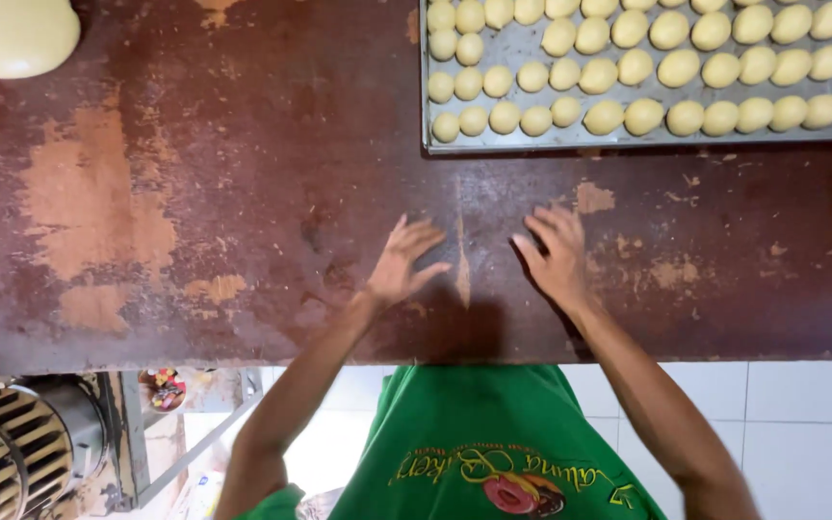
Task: Rolling small portions of dough into spheres and arranging them in a metal tray.
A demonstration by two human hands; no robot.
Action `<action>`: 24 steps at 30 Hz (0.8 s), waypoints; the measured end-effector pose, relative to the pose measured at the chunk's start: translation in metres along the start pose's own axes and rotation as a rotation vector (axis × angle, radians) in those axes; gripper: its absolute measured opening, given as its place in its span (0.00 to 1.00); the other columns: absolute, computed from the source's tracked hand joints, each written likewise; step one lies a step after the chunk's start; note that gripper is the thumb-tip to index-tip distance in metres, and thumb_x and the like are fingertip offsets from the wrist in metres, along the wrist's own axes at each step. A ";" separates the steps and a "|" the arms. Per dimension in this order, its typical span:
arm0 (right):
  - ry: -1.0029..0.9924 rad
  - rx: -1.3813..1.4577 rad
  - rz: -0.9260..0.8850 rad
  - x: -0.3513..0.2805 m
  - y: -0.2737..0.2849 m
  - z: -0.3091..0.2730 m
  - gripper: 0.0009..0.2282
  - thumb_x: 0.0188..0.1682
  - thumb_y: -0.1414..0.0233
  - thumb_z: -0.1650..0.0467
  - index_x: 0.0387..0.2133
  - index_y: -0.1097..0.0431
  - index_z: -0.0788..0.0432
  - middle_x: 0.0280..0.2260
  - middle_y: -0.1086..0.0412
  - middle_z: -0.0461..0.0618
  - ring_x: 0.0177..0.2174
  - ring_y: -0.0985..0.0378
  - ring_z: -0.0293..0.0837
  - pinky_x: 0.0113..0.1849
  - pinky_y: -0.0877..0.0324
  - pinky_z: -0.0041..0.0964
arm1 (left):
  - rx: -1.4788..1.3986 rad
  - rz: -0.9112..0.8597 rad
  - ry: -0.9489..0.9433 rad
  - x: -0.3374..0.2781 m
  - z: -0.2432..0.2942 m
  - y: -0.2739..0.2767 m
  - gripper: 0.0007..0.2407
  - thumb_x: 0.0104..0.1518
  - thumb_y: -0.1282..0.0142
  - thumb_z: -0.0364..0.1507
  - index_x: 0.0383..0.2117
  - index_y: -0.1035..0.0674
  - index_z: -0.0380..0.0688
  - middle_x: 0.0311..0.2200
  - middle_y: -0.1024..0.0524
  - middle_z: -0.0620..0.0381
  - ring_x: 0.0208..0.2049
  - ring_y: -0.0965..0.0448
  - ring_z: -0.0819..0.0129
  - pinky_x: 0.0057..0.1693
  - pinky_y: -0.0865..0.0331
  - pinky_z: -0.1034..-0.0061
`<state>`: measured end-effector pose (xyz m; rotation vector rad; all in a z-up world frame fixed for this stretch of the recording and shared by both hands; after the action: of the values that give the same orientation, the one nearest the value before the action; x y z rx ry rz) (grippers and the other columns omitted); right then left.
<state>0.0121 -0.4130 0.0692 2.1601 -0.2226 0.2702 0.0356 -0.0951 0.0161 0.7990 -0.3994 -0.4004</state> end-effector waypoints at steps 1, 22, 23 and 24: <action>0.067 -0.001 -0.145 -0.027 -0.010 0.022 0.13 0.51 0.38 0.64 0.44 0.23 0.58 0.51 0.30 0.56 0.57 0.34 0.55 0.60 0.41 0.59 | -0.095 -0.118 0.015 -0.028 -0.015 -0.017 0.20 0.63 0.46 0.50 0.53 0.20 0.52 0.60 0.26 0.55 0.69 0.37 0.56 0.75 0.50 0.46; 0.173 -0.248 0.023 0.031 0.022 0.020 0.07 0.52 0.38 0.68 0.37 0.23 0.60 0.48 0.30 0.59 0.54 0.32 0.61 0.60 0.44 0.61 | 0.268 -0.021 0.038 0.058 -0.012 0.036 0.14 0.60 0.43 0.45 0.45 0.15 0.56 0.52 0.21 0.54 0.60 0.32 0.51 0.66 0.45 0.45; 0.143 -0.135 0.092 0.049 0.011 0.009 0.09 0.52 0.39 0.67 0.40 0.21 0.60 0.48 0.29 0.59 0.55 0.31 0.61 0.60 0.44 0.63 | 0.221 0.076 0.032 0.081 0.005 0.037 0.16 0.60 0.42 0.46 0.46 0.16 0.55 0.53 0.21 0.56 0.62 0.31 0.54 0.69 0.49 0.42; 0.146 -0.137 0.098 0.038 0.009 -0.007 0.09 0.52 0.39 0.67 0.40 0.21 0.60 0.48 0.29 0.59 0.55 0.31 0.61 0.60 0.44 0.63 | 0.222 0.081 0.028 0.065 0.016 0.026 0.16 0.60 0.42 0.46 0.46 0.16 0.55 0.53 0.21 0.56 0.62 0.31 0.54 0.69 0.49 0.42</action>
<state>0.0454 -0.4144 0.0909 1.9873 -0.2560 0.4536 0.0884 -0.1203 0.0583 0.9998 -0.4539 -0.2722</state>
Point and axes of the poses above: each hand's wrist, its own x-axis towards the middle knuckle, its own y-axis out of the back of the hand, z = x × y, the point moved 8 cm from there along x, towards the middle knuckle
